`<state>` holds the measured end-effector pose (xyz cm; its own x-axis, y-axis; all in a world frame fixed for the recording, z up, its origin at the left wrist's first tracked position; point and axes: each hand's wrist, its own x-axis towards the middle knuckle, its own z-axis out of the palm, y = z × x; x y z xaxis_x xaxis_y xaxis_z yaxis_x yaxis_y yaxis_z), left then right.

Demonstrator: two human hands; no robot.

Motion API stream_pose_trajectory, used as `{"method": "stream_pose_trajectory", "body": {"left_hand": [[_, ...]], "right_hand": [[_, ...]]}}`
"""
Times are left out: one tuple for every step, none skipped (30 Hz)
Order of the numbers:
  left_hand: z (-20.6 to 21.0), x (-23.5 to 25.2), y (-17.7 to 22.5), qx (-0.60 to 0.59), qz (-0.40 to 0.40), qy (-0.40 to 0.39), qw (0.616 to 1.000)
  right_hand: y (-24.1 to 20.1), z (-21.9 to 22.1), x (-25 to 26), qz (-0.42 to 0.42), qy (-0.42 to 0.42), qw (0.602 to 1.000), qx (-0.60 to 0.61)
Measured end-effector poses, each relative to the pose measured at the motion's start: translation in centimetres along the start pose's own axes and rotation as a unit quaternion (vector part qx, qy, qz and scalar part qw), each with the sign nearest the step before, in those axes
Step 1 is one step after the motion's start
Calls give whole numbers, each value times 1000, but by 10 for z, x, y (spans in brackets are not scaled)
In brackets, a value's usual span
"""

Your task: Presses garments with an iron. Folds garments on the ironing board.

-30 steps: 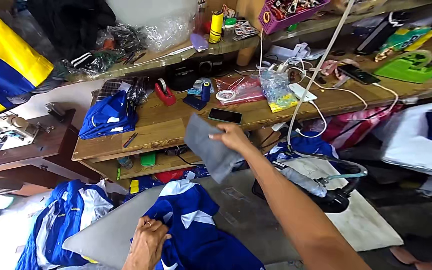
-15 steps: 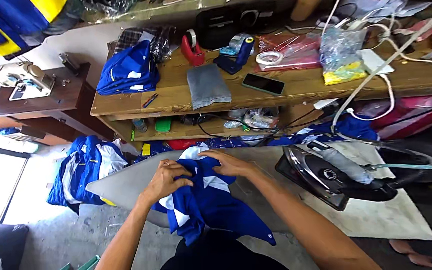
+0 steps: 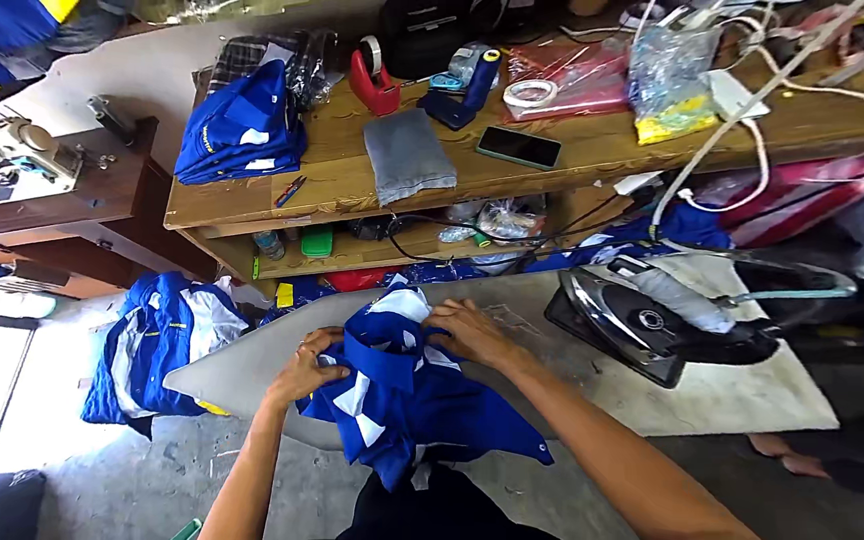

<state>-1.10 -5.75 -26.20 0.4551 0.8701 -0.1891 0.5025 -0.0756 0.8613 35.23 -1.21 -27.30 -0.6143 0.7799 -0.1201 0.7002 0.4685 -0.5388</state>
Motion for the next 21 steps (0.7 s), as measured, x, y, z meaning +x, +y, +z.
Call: {"method": "stream_pose_trajectory", "body": {"left_hand": [[9,4,-2,26,19,28,999],[14,8,0,55,37,48,997],[15,10,2,81,54,65,993],[11,11,7,95,68,82,990],[4,12,14,99,81,104,986],[-4,12,24,95,93,128,983],[-13,12,35,89,103,153,979],[-20,11,49,81,114,178,974],[-26,10,63,61,128,199,970],[-30,8,76,33,139,203,969],[-32,7,89,10,143,185,972],[-29,5,99,0,138,151,979],[-21,4,107,2,117,112,987],[-8,4,113,9,86,78,993],[11,6,115,22,63,53,996],[31,9,113,44,46,42,997],[54,13,108,77,38,55,995],[79,16,104,112,41,79,990],[103,16,103,140,47,102,984],[124,13,105,163,49,120,978],[142,7,109,186,45,137,972]], "right_hand": [[2,-2,-3,-3,31,1000,6],[4,-10,-6,3,64,998,22],[7,-21,-9,14,98,994,45],[10,-34,-14,19,139,988,68],[12,-48,-20,16,183,979,84],[12,-64,-27,18,215,971,101],[9,-79,-35,21,238,963,121],[6,-94,-43,25,259,956,137],[3,-105,-51,23,283,948,145],[1,-116,-60,19,300,942,152],[-2,-125,-69,14,315,936,154],[-5,-132,-79,5,329,932,152],[-7,-137,-88,-4,341,929,142],[-10,-140,-97,-10,351,927,132],[-13,-140,-106,-15,357,925,127],[-16,-140,-114,-20,360,924,126],[-19,-138,-122,-23,362,924,125],[-21,-135,-131,-24,366,922,122],[-20,-131,-140,-25,369,922,114],[-19,-129,-150,-23,368,924,104],[-18,-126,-161,-24,366,926,94]]}}
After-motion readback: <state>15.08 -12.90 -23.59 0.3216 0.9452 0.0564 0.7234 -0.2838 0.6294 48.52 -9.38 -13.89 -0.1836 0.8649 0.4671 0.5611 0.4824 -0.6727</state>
